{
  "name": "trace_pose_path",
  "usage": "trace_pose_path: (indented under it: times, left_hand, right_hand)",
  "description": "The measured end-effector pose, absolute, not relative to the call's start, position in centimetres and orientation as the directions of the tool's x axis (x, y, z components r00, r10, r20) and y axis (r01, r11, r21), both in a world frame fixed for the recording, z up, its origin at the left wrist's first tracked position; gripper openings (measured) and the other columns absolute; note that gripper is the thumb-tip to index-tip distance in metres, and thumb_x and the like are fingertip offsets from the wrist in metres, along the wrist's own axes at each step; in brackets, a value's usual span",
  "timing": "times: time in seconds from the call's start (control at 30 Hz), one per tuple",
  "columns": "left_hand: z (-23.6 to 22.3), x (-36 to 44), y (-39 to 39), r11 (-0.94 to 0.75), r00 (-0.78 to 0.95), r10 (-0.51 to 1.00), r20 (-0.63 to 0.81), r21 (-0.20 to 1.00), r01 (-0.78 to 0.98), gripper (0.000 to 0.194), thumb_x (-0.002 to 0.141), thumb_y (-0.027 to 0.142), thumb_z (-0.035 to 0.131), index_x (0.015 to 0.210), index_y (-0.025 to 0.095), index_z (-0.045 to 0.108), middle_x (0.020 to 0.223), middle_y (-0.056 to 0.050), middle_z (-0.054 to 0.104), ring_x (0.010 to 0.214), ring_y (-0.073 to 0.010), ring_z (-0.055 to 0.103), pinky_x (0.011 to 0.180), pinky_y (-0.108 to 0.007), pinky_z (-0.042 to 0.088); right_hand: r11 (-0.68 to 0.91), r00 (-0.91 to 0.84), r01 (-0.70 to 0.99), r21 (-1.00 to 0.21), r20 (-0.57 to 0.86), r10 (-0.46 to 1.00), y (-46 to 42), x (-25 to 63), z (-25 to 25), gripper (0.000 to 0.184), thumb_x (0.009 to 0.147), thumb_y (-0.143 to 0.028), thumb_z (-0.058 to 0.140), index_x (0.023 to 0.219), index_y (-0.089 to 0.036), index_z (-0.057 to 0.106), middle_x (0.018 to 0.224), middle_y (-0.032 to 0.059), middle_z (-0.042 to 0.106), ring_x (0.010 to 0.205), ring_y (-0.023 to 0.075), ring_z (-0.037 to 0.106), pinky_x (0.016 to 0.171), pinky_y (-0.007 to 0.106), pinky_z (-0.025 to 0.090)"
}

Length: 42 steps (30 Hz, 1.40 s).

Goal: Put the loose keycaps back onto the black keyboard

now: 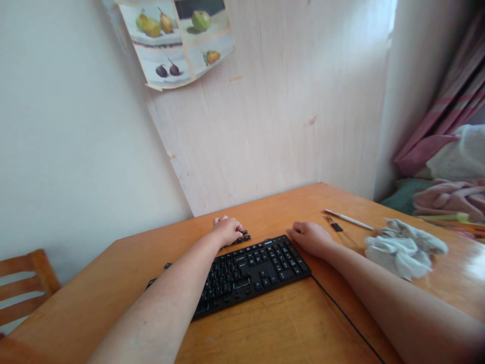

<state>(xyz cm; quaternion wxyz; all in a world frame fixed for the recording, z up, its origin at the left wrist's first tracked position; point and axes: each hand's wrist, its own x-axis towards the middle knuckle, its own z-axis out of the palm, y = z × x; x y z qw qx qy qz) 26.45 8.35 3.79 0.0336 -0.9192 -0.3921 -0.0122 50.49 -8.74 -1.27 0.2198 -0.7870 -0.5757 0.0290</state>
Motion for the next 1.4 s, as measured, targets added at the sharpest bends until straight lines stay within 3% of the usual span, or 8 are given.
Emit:
trace_pose_path:
  times: [0.43,0.77,1.1,1.4]
  left_hand:
    - [5.4,25.1,6.3,-0.685,0.680,0.718,0.149,-0.023,0.729,0.018,0.078,0.037,0.058,0.085,0.028,0.072,0.095,-0.004,0.072,0.105,-0.0282,0.053,0.090,-0.044,0.034]
    - [7.6,20.8,-1.3,-0.763,0.728,0.633,0.264,0.050,0.645,0.016,0.081,0.038,0.060,0.088,0.029,0.070,0.093,0.000,0.072,0.098,-0.0235,0.056,0.091,-0.043,0.033]
    - [5.4,18.9,-7.0,-0.741,0.674,0.669,0.315,0.206,0.639,0.008,0.076,0.033,0.068,0.082,0.028,0.070,0.100,-0.001,0.068,0.101,-0.0230,0.055,0.089,-0.042,0.039]
    - [3.8,19.0,-8.2,-0.685,0.602,0.725,0.334,0.267,0.677,0.007,0.073,0.033,0.071,0.080,0.031,0.072,0.114,0.000,0.064,0.113,-0.0256,0.049,0.096,-0.048,0.033]
  right_hand:
    - [-0.240,0.338,0.889,-0.391,0.205,0.919,-8.7,50.5,-1.2,0.042,0.091,-0.050,0.039,0.072,-0.021,0.062,0.079,0.0071,0.068,0.072,0.0183,0.058,0.058,0.028,0.028]
    - [-0.245,0.333,0.891,-0.382,0.184,0.925,-9.0,50.4,-0.8,0.041,0.091,-0.050,0.040,0.074,-0.021,0.063,0.078,0.0070,0.069,0.071,0.0184,0.058,0.055,0.027,0.028]
    - [-0.236,0.318,0.903,-0.360,0.187,0.930,-9.0,50.6,-1.0,0.042,0.092,-0.051,0.039,0.077,-0.021,0.065,0.081,0.0079,0.069,0.075,0.0194,0.059,0.059,0.027,0.031]
    - [-0.238,0.324,0.897,-0.373,0.185,0.928,-8.9,50.6,-1.1,0.042,0.091,-0.051,0.040,0.078,-0.021,0.066,0.080,0.0074,0.068,0.071,0.0192,0.058,0.057,0.028,0.029]
